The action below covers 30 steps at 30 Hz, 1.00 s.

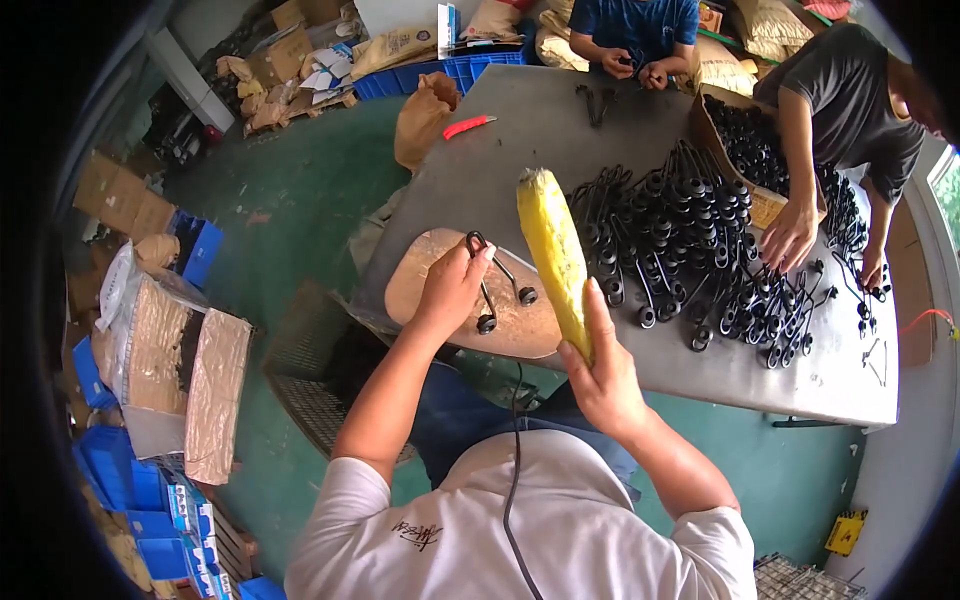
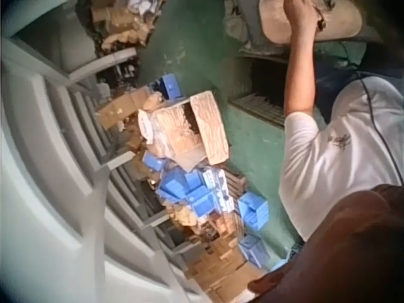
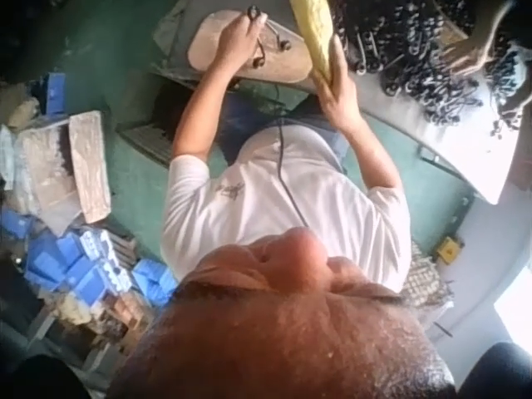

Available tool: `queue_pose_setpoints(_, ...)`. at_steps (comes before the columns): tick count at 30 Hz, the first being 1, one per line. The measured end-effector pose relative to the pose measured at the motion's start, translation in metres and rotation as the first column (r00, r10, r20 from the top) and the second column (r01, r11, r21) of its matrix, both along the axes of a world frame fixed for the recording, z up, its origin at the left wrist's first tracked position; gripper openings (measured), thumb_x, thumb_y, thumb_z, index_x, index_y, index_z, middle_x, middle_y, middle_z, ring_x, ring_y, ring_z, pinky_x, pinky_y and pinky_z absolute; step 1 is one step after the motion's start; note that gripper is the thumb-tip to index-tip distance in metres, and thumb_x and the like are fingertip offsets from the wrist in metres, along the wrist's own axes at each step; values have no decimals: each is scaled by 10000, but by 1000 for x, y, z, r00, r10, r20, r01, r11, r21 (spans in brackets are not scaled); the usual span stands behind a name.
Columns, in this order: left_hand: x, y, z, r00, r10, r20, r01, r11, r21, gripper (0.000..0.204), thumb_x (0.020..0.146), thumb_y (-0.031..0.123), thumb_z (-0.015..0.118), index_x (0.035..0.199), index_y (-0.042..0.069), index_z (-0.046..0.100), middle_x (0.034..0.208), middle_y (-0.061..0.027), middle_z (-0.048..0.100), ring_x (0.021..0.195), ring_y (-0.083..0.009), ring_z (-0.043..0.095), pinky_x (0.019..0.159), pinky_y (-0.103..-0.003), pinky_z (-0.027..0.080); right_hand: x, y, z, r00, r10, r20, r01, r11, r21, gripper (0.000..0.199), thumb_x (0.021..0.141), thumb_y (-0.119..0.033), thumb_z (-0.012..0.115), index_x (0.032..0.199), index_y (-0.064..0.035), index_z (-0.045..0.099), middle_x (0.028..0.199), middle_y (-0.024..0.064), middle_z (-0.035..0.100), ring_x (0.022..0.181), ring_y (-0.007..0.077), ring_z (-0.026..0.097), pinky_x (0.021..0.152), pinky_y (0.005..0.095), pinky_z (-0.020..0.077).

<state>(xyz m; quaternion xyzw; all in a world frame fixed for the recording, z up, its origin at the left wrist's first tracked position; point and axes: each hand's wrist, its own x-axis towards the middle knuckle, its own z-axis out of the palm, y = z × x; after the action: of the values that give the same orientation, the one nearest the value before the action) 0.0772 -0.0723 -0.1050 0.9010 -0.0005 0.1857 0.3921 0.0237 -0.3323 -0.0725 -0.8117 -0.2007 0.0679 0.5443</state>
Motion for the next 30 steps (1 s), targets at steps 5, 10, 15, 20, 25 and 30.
queue_pose_setpoints(5,-3,-9,6,999,-21,39,20,1000,23,269,1007,277,544,1000,14,597,871,-189,653,809,-374,650,703,-441,506,25,19,-68,997,53,52,-48,995,-85,709,976,-139,535,1579,-158,163,1295,328,554,1182,469,568,984,446,469)
queue_pose_setpoints(10,-14,-14,5,997,-49,63,60,979,-195,231,1018,205,543,1098,3,624,997,-134,699,876,-261,687,780,-358,528,36,11,-57,936,52,-349,-119,978,-171,687,968,-188,546,1576,-243,230,1095,240,675,939,326,675,875,393,510)
queue_pose_setpoints(15,-35,-26,13,991,27,128,31,902,-430,119,995,109,600,1036,5,559,904,-31,622,726,-94,625,631,-244,519,17,-8,-14,999,-44,3,43,997,65,650,973,-75,561,1558,-116,281,1340,204,589,1141,224,611,988,321,454)
queue_pose_setpoints(20,-37,-39,4,995,-72,74,96,911,-402,161,939,112,677,1005,-3,586,840,-83,648,696,-152,648,628,-294,522,2,0,-20,961,-116,251,103,992,67,629,954,-53,558,1527,-36,298,1349,263,560,1244,338,578,1002,369,464)
queue_pose_setpoints(25,-38,-42,14,992,-42,115,67,973,-221,166,928,140,684,973,1,605,828,-120,655,716,-236,665,650,-344,533,17,13,-84,987,64,-145,-93,975,-202,661,949,-126,566,1543,-219,293,1215,302,605,1058,475,617,884,479,509)
queue_pose_setpoints(30,-60,-27,10,989,10,144,23,975,-221,150,911,135,723,928,26,621,761,-15,625,646,-73,555,581,-248,467,30,1,-86,996,87,32,-76,964,-256,687,926,-148,614,1536,-238,312,1036,260,639,909,461,642,816,494,523)
